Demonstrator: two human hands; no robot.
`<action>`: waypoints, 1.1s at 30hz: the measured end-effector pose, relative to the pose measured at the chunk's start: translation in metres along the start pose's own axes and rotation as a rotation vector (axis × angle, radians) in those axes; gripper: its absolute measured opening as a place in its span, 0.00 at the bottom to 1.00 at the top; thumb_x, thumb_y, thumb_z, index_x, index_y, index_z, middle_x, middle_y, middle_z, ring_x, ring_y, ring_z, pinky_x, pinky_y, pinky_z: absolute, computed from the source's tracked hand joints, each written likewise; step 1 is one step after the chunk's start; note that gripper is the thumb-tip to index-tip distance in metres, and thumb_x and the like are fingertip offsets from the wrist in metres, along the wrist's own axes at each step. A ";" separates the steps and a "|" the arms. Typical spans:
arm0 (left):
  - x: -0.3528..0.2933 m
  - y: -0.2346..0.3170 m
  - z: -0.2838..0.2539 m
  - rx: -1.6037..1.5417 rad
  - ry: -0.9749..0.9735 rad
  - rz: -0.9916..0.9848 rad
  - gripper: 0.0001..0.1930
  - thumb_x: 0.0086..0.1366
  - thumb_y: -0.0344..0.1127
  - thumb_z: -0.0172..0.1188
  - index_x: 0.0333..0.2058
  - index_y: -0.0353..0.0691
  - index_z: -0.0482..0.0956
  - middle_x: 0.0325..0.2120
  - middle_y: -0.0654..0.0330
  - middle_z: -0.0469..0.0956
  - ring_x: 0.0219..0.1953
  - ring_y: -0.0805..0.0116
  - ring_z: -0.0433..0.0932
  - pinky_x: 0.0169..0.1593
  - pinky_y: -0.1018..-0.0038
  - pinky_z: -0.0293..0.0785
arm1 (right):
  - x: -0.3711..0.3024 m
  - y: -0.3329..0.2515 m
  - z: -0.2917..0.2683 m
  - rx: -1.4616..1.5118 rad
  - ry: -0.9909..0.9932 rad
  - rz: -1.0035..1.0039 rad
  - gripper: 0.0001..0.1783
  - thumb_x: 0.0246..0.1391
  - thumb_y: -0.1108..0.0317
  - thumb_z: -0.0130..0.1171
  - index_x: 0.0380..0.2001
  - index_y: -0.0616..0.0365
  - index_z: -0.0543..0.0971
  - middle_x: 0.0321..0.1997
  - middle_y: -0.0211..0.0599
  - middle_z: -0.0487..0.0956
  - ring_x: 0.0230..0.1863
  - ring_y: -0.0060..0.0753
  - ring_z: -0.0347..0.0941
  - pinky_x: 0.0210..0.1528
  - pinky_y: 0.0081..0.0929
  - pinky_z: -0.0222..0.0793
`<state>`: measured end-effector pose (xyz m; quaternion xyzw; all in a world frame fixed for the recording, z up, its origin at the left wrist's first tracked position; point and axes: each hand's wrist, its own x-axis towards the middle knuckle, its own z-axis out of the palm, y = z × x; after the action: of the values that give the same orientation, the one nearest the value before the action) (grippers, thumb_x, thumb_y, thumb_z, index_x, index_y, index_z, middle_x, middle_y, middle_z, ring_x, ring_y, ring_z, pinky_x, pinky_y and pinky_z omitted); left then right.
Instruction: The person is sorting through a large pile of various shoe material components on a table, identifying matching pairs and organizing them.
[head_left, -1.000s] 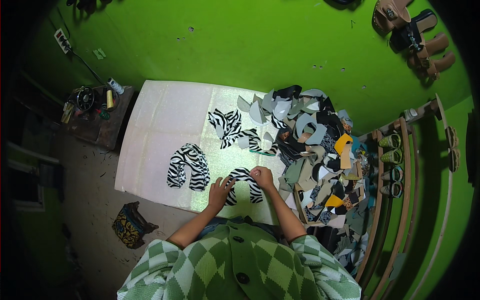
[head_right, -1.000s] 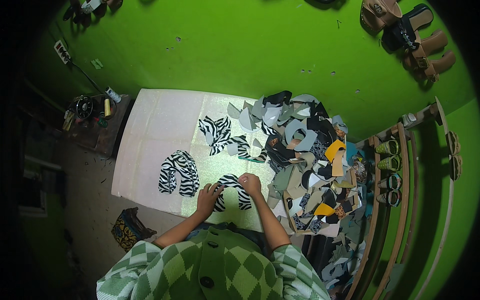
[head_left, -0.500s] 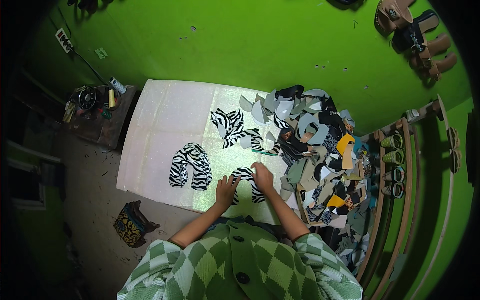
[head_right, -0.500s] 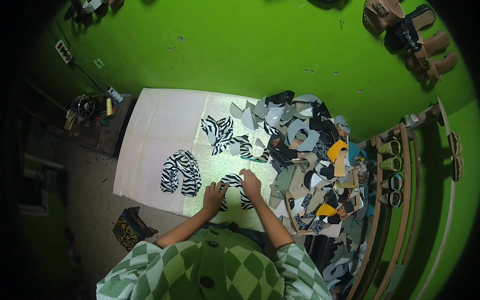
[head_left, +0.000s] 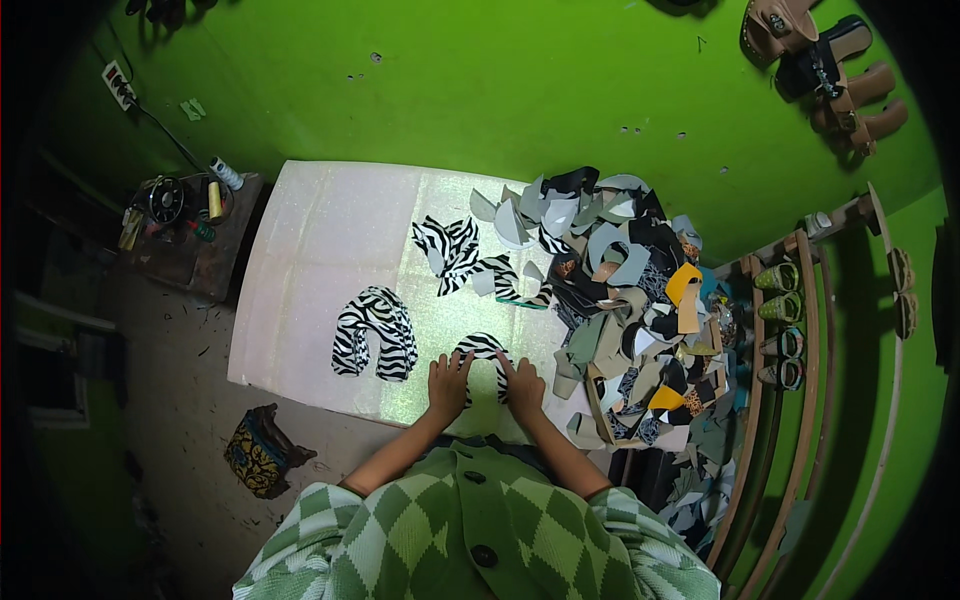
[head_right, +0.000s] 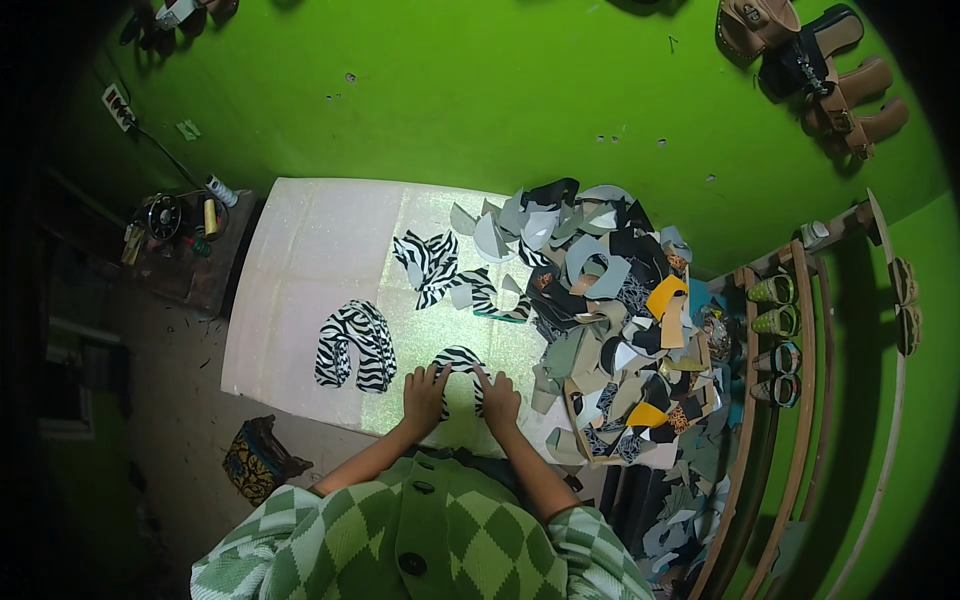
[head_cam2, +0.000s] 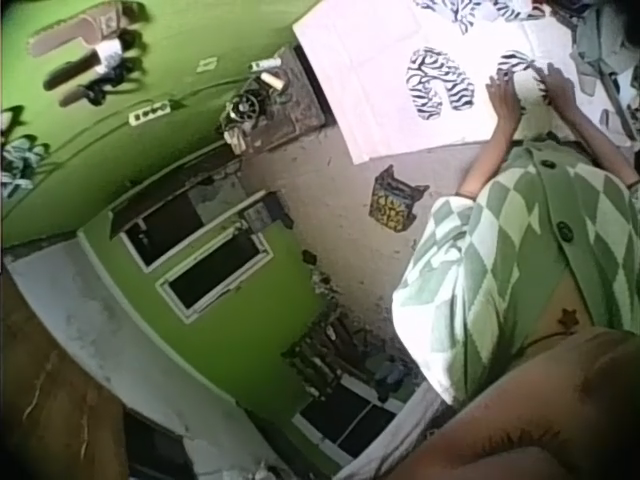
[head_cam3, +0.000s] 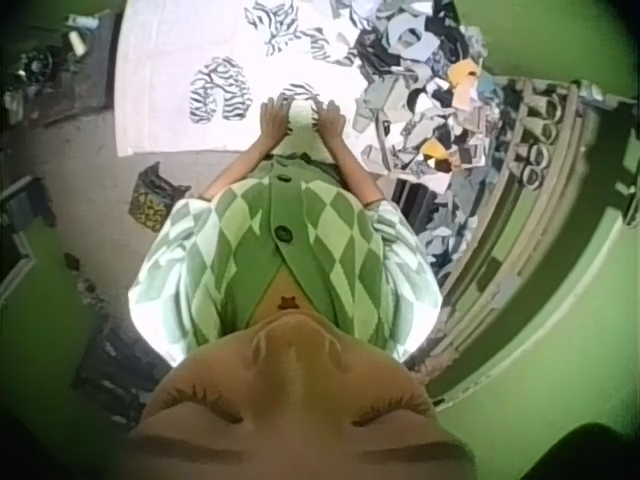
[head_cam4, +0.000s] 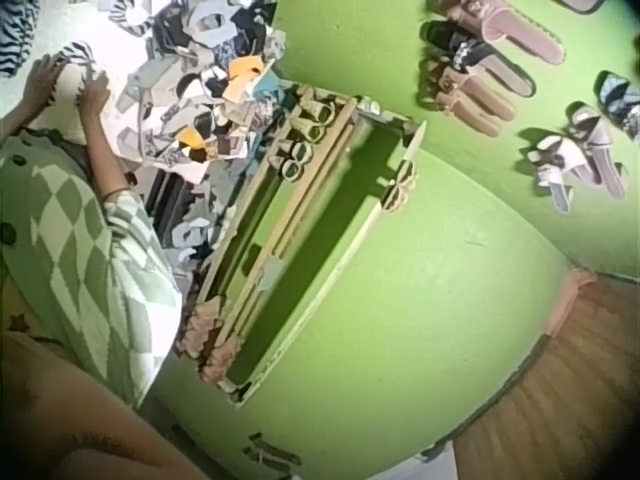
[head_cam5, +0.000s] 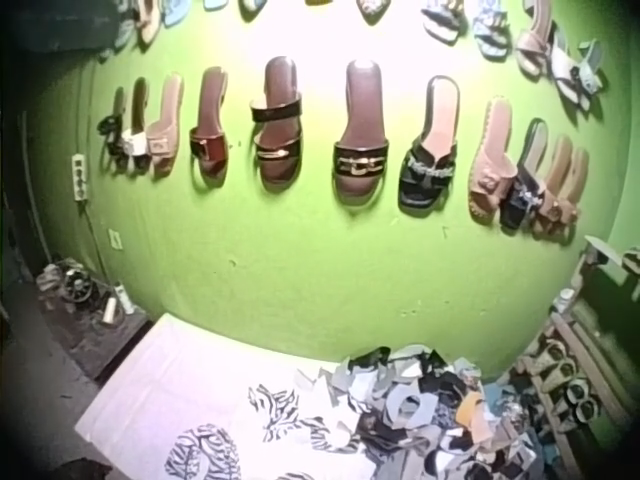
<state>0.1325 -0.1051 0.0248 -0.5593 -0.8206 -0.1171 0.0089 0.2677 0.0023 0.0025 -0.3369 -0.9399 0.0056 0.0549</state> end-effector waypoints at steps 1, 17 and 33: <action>-0.001 0.000 0.002 0.005 0.002 0.006 0.26 0.50 0.29 0.51 0.51 0.44 0.68 0.39 0.58 0.67 0.40 0.61 0.64 0.43 0.67 0.59 | -0.003 0.003 -0.003 0.039 -0.001 0.041 0.33 0.44 0.74 0.51 0.55 0.32 0.66 0.25 0.32 0.65 0.24 0.30 0.66 0.17 0.27 0.61; -0.003 -0.008 0.004 -0.225 0.037 -0.116 0.25 0.48 0.30 0.54 0.50 0.46 0.70 0.44 0.52 0.65 0.47 0.54 0.63 0.45 0.61 0.61 | 0.020 -0.026 -0.005 0.256 -0.012 0.056 0.24 0.46 0.74 0.46 0.47 0.39 0.75 0.27 0.39 0.65 0.27 0.39 0.68 0.24 0.35 0.64; 0.018 -0.015 0.026 -0.609 -0.023 -0.521 0.17 0.44 0.23 0.62 0.35 0.35 0.71 0.33 0.51 0.70 0.38 0.54 0.70 0.42 0.65 0.67 | 0.037 -0.004 0.009 0.579 -0.049 0.480 0.21 0.43 0.61 0.60 0.41 0.61 0.72 0.30 0.41 0.74 0.34 0.42 0.72 0.38 0.34 0.66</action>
<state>0.1148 -0.0888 -0.0011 -0.3107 -0.8628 -0.3470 -0.1965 0.2362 0.0228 -0.0024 -0.5180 -0.7946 0.2920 0.1225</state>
